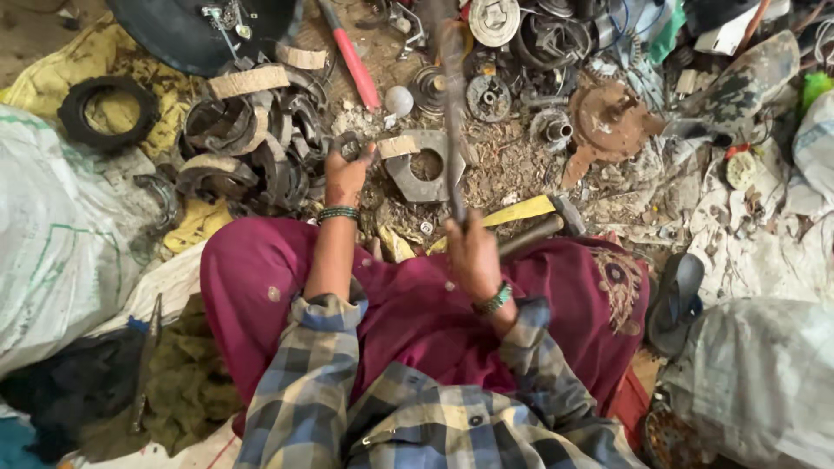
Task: The person sits on the floor and repeatedly strikes a metal part with a hammer. They adjust the part's position on a metal anvil-like base and continue hammering throughout the clip.
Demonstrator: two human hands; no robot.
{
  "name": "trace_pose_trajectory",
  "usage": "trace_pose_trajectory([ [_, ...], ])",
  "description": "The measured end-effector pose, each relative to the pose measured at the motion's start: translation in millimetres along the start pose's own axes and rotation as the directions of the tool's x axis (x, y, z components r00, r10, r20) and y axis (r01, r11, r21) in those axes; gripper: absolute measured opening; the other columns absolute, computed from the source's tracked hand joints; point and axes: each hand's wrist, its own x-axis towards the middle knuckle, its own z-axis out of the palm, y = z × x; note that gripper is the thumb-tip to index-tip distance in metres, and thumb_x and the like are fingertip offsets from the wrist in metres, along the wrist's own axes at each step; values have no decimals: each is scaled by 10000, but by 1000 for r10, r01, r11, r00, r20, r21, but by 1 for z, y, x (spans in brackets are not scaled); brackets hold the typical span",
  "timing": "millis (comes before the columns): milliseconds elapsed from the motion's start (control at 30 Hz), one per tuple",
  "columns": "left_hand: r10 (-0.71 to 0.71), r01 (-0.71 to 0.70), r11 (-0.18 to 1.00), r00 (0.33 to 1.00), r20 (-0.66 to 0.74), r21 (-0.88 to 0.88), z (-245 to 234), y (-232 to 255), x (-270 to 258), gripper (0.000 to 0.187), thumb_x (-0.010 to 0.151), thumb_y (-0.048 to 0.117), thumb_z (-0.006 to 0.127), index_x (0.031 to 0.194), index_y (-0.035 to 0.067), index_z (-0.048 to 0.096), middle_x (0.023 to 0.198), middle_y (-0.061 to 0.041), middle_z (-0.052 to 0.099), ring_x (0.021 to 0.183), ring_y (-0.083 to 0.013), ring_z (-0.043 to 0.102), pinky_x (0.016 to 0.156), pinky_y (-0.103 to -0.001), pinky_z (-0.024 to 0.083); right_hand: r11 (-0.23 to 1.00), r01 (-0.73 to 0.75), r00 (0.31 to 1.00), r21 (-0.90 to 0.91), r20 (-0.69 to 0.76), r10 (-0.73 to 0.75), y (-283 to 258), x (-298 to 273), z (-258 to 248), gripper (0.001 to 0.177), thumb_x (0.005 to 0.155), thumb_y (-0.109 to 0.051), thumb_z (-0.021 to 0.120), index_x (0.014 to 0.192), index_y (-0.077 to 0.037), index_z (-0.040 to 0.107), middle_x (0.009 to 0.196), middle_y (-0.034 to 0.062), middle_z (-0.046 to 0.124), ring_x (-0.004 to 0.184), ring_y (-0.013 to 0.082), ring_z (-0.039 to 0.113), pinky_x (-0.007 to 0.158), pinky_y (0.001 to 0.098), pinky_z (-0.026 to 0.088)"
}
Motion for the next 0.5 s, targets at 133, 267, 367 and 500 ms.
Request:
trace_pose_trajectory([
  [133,-112,115,991,992,-51,63,2,26,-8,555,793,230,888,1262,55,648,1186,-89,722,1055,-214,649,927,-345,523,829,484,854,281,-359,-376,-22,11,-29,253,1112,-268,502,1115,-16,493,680,34,618,515,88,571,439,284,492],
  [267,-128,130,986,991,-24,102,1,36,-11,597,766,297,888,1261,63,648,1193,-97,732,1064,-226,662,938,-344,532,951,256,950,172,-229,-214,20,44,21,234,1050,-233,560,1121,-16,511,758,49,645,535,163,616,434,337,546],
  [367,-29,30,994,1000,-12,100,-1,31,-16,592,804,304,913,1260,47,636,1234,-92,680,1101,-221,643,962,-344,527,937,262,959,-232,-48,-280,60,49,56,270,1043,-278,614,1080,-24,530,724,100,639,571,284,618,478,428,519],
  [500,5,0,997,998,-59,76,-4,25,-10,545,810,232,900,1242,9,654,1195,-114,719,1073,-232,654,943,-355,519,925,305,947,-225,-33,-320,48,37,40,255,1066,-290,572,1077,-39,530,702,89,614,552,255,583,469,393,481],
])
